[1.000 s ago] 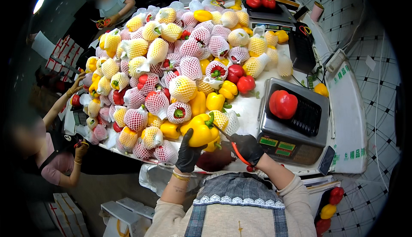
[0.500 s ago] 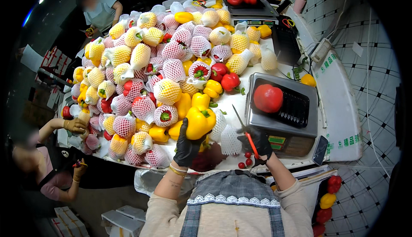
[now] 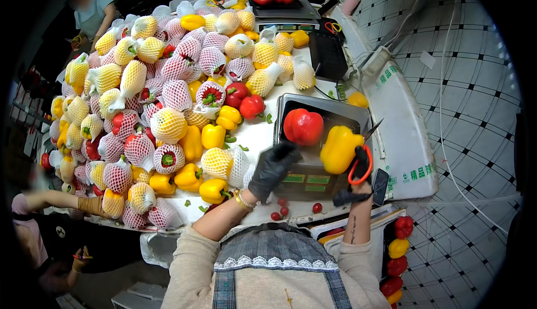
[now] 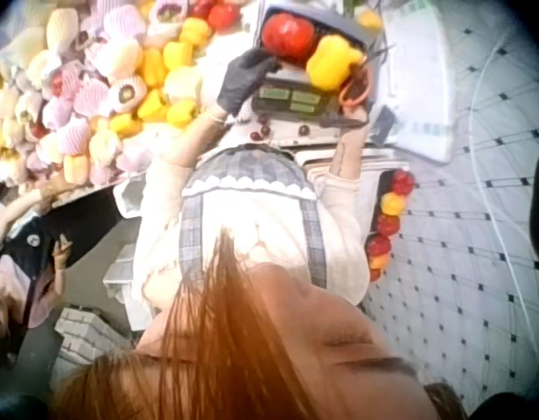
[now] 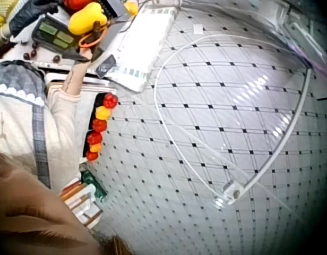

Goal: The person trims the stems of red and yellow bell peppers using scissors and places them on a digital scale. They repeatedly pick peppers from a large pile, cut the stems, and arrange the trimmed peppers on the scale.

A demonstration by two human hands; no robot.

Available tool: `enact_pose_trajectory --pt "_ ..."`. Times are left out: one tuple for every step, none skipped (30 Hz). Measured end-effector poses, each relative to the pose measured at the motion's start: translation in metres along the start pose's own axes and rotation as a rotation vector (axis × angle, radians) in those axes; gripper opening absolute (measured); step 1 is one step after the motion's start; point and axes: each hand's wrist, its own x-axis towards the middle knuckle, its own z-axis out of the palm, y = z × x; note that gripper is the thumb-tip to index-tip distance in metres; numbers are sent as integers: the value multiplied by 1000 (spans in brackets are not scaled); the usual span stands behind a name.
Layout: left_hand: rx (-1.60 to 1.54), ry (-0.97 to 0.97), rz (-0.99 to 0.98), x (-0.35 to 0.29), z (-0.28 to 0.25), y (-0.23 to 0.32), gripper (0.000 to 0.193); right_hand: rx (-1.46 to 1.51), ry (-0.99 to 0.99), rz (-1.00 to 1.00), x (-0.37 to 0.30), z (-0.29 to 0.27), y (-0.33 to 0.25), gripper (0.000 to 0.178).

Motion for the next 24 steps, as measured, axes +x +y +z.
enact_pose_trajectory --pt "331 143 175 15 -1 4 28 -101 90 28 10 3 -13 33" --pt "527 161 382 31 -7 5 47 -117 62 21 24 1 -18 34" --pt "759 106 554 48 -13 4 67 -88 29 25 35 -3 -15 33" --pt "814 39 610 66 -18 -4 81 -62 -1 27 44 -6 -14 32" --pt "881 -4 624 79 -19 -8 83 -114 6 6 46 7 -14 31" --pt "948 -46 638 90 -21 -11 86 -166 14 -16 46 20 -14 29" --pt "890 -129 576 96 -22 -10 87 -232 26 -26 48 19 -14 29" --pt "832 -211 513 101 -23 -9 88 -298 39 -36 51 16 -10 30" --pt "772 -291 449 105 -24 -7 89 -365 51 -46 54 12 -6 30" --pt "756 -303 467 106 -25 -6 87 -432 66 -54 58 7 0 30" --pt "739 -314 485 107 -26 -2 86 -500 80 -61 61 2 6 31" --pt "723 -324 503 108 -26 -1 85 -568 93 -68 64 -2 10 31" --pt "724 -310 503 109 -30 -4 83 -595 89 -59 63 -2 13 31" --pt "722 -306 471 111 -32 -7 84 -624 86 -52 61 -2 14 30" --pt "720 -301 439 115 -33 -9 86 -612 69 -39 59 -2 12 29" --pt "718 -296 413 118 -35 -8 87 -600 53 -32 58 -1 9 28" --pt "697 -343 383 123 -39 -11 92 -538 -22 -162 63 -11 17 29" --pt "694 -376 360 124 -42 -12 92 -553 -9 -138 63 -16 18 29" --pt "695 -405 337 124 -45 -8 93 -566 -2 -113 60 -9 13 30" --pt "704 -430 310 123 -52 -4 94 -571 -1 -85 58 -1 15 31" --pt "726 -433 332 125 -52 -6 96 -547 -12 -11 58 -7 14 35" --pt "728 -448 331 125 -51 -6 96 -546 -10 -24 66 -23 22 32" --pt "734 -447 322 126 -49 -11 97 -528 -33 15 75 -39 24 31" --pt "689 -433 442 126 -53 -23 98 -549 -65 52 81 -43 23 29"
